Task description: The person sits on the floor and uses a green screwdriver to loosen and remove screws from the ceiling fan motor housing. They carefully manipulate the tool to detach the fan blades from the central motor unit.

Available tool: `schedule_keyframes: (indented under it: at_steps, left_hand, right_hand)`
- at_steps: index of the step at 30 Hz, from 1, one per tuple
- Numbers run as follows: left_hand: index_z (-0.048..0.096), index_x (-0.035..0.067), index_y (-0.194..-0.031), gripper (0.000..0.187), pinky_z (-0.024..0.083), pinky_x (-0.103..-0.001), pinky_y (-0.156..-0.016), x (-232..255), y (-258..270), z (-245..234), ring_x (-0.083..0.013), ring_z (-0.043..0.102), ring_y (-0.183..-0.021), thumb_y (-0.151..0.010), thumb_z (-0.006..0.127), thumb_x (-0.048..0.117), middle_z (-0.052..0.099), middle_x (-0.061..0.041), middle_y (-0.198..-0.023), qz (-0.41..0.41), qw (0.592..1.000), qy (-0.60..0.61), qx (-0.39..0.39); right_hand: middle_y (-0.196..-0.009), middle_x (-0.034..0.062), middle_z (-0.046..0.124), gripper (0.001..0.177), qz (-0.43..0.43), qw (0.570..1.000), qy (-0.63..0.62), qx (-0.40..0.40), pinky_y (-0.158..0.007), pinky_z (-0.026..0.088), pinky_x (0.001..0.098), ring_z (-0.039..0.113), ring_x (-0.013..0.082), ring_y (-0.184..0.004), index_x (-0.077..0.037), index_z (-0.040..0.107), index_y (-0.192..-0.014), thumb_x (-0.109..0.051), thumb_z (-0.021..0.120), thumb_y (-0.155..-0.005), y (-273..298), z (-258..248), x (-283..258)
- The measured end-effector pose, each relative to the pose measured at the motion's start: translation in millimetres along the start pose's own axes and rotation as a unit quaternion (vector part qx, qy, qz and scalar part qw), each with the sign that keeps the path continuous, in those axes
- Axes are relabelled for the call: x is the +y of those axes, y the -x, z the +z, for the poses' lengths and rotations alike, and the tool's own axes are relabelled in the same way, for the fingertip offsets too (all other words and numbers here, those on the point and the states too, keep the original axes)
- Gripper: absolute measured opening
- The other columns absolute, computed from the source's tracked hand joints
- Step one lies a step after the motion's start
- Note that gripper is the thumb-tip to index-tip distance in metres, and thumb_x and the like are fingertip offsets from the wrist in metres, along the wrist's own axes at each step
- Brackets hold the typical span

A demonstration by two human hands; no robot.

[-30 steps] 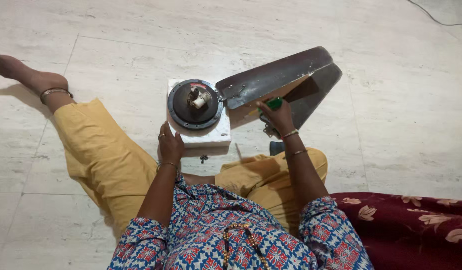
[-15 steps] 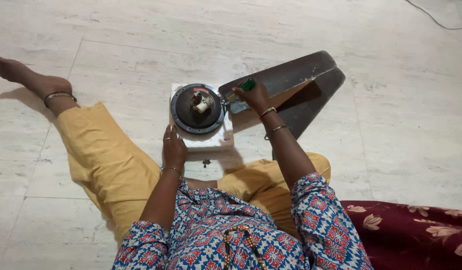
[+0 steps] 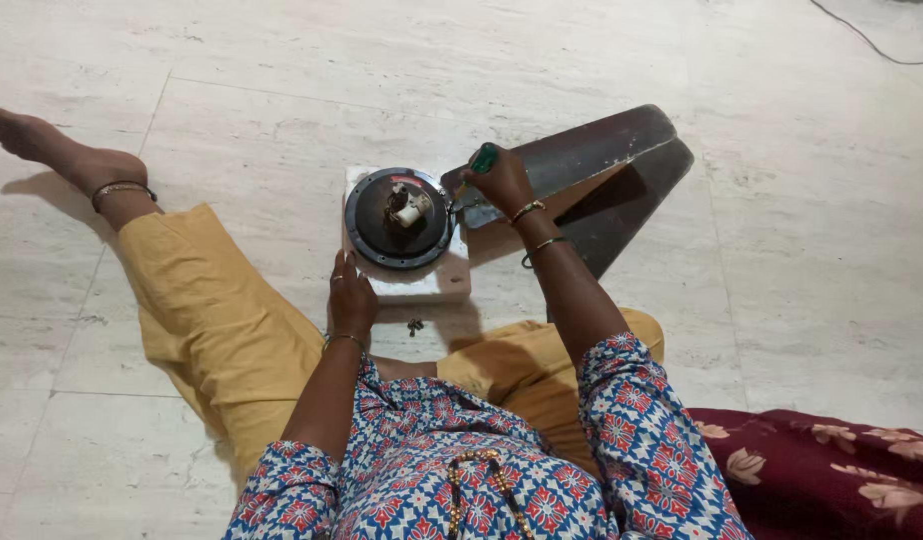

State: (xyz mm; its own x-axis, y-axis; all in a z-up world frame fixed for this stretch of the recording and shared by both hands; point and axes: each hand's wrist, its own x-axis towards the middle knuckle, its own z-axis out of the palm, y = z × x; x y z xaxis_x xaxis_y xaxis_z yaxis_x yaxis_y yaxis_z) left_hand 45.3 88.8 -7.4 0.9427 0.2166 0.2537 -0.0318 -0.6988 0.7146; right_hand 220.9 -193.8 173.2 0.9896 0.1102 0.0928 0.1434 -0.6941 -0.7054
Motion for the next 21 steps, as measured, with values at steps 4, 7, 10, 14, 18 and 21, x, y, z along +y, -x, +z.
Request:
schedule_keyframes:
  at_steps: [4,7,10,14,18,21]
  left_hand:
    - [0.044,-0.004,-0.149,0.053,0.042,-0.048,-0.112,4.3,-2.5,-2.6,-0.0458,0.045,-0.139,-0.097,0.055,0.005,0.043,-0.03,-0.155,0.001,1.0,-0.004,0.003]
    - [0.044,-0.004,-0.148,0.053,0.041,-0.049,-0.112,6.8,-7.7,-3.1,-0.0465,0.045,-0.139,-0.097,0.055,0.006,0.043,-0.03,-0.155,-0.007,1.0,-0.003,0.004]
    - [0.045,-0.004,-0.148,0.052,0.042,-0.049,-0.112,8.6,-11.6,-10.0,-0.046,0.047,-0.137,-0.098,0.054,0.007,0.042,-0.029,-0.156,-0.013,1.0,0.001,-0.002]
    - [0.045,-0.004,-0.147,0.052,0.043,-0.049,-0.11,6.9,-13.0,-9.7,-0.0466,0.048,-0.135,-0.096,0.054,0.007,0.042,-0.029,-0.156,-0.035,0.999,0.014,-0.005]
    - [0.047,-0.006,-0.145,0.05,0.042,-0.049,-0.111,6.6,-10.3,-6.4,-0.0482,0.047,-0.136,-0.097,0.054,0.007,0.043,-0.031,-0.155,-0.031,0.999,0.018,-0.006]
    - [0.047,-0.007,-0.146,0.051,0.042,-0.049,-0.112,1.6,-10.0,-3.7,-0.0488,0.047,-0.136,-0.097,0.053,0.006,0.043,-0.033,-0.153,-0.007,1.0,0.025,0.006]
  right_hand:
    - [-0.079,0.0139,0.074,0.031,-0.052,0.998,0.018,0.028,-0.063,0.056,0.0402,0.072,0.0264,-0.069,-0.005,0.07,-0.089,-0.026,0.089,-0.078,-7.0,5.7,-5.5]
    - [-0.079,0.0155,0.074,0.03,-0.029,0.998,0.039,0.028,-0.064,0.057,0.0411,0.073,0.0283,-0.071,-0.005,0.071,-0.089,-0.026,0.089,-0.077,-13.0,10.3,-13.8]
    - [-0.079,0.0169,0.074,0.034,0.004,0.998,0.058,0.028,-0.065,0.057,0.0421,0.073,0.0299,-0.071,-0.004,0.071,-0.091,-0.028,0.09,-0.077,-17.1,12.0,-28.0]
    - [-0.08,0.018,0.074,0.038,-0.038,0.996,0.068,0.051,-0.065,0.057,0.0435,0.073,0.0329,-0.073,-0.004,0.071,-0.097,-0.028,0.091,-0.075,-15.7,15.8,-36.2]
    - [-0.082,0.0155,0.075,0.036,-0.034,0.999,0.035,0.01,-0.066,0.058,0.0423,0.075,0.0292,-0.072,-0.004,0.071,-0.095,-0.027,0.089,-0.076,-10.9,11.2,-34.3]
    - [-0.083,0.0154,0.075,0.035,-0.041,0.998,0.055,0.014,-0.066,0.057,0.0428,0.073,0.0298,-0.074,-0.004,0.071,-0.095,-0.027,0.089,-0.076,-10.1,9.4,-37.0]
